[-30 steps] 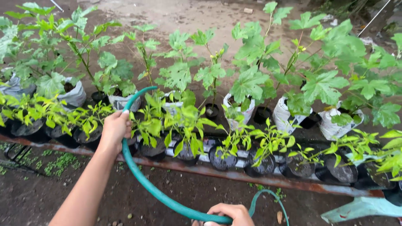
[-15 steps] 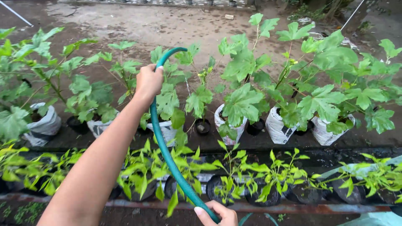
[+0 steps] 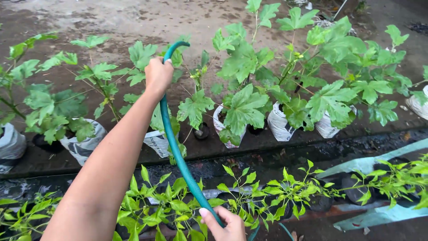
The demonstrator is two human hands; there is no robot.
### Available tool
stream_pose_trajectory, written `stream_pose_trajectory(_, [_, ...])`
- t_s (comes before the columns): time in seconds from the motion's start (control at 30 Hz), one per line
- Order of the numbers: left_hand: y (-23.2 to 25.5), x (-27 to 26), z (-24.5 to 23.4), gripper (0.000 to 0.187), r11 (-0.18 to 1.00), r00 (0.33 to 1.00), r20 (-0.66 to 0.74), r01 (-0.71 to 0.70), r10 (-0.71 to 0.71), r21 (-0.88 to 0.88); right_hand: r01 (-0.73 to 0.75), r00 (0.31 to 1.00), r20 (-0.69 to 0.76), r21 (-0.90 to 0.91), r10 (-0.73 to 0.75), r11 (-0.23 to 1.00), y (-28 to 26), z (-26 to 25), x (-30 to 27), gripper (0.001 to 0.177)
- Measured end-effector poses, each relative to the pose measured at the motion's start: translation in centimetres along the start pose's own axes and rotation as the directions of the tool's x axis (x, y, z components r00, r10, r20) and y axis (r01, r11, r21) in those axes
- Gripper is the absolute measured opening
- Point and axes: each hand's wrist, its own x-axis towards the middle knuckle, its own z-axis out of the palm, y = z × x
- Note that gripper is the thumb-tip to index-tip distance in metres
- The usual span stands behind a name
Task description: Watering various potted plants in an outdoor garden using a garden hose.
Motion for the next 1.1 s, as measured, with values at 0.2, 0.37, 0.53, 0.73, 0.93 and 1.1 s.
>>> stream_pose_trajectory(0.2, [-1.0, 1.9, 0.3, 0.030, 1.000, 1.000, -0.027, -0.009, 0.009, 0.004, 0.027, 1.000, 0.007, 0.041, -0.028, 0.999, -1.4, 0.6, 0.5, 0.030])
stream_pose_trajectory(0.37, [-1.7, 2.9, 0.2, 0.030, 0.997, 0.997, -0.014, -0.071, 0.071, 0.006, 0.148, 0.989, -0.002, 0.061, -0.148, 0.987, -1.0, 2.5, 0.2, 0.034])
stream_pose_trajectory(0.53, [-0.7, 2.3, -1.4, 0.031, 1.000, 0.998, 0.069, -0.011, 0.012, -0.020, 0.031, 0.999, -0.042, 0.045, -0.029, 0.999, -5.0, 3.7, -1.0, 0.035])
stream_pose_trajectory(0.73, [-1.1, 3.1, -2.0, 0.030, 0.999, 0.997, 0.059, -0.050, 0.051, -0.014, -0.029, 0.996, -0.084, -0.035, 0.026, 0.999, -6.4, 5.1, -1.1, 0.034])
stream_pose_trajectory(0.93, [-2.0, 4.2, -1.5, 0.030, 0.997, 0.996, 0.069, -0.055, 0.058, -0.049, -0.025, 0.997, -0.072, 0.022, 0.027, 0.999, -6.5, 5.8, -0.7, 0.034])
stream_pose_trajectory(1.1, [-2.9, 5.0, -0.2, 0.029, 0.996, 0.994, 0.086, -0.062, 0.066, -0.057, -0.060, 0.992, -0.107, 0.060, 0.066, 0.996, -7.5, 5.5, -1.1, 0.029])
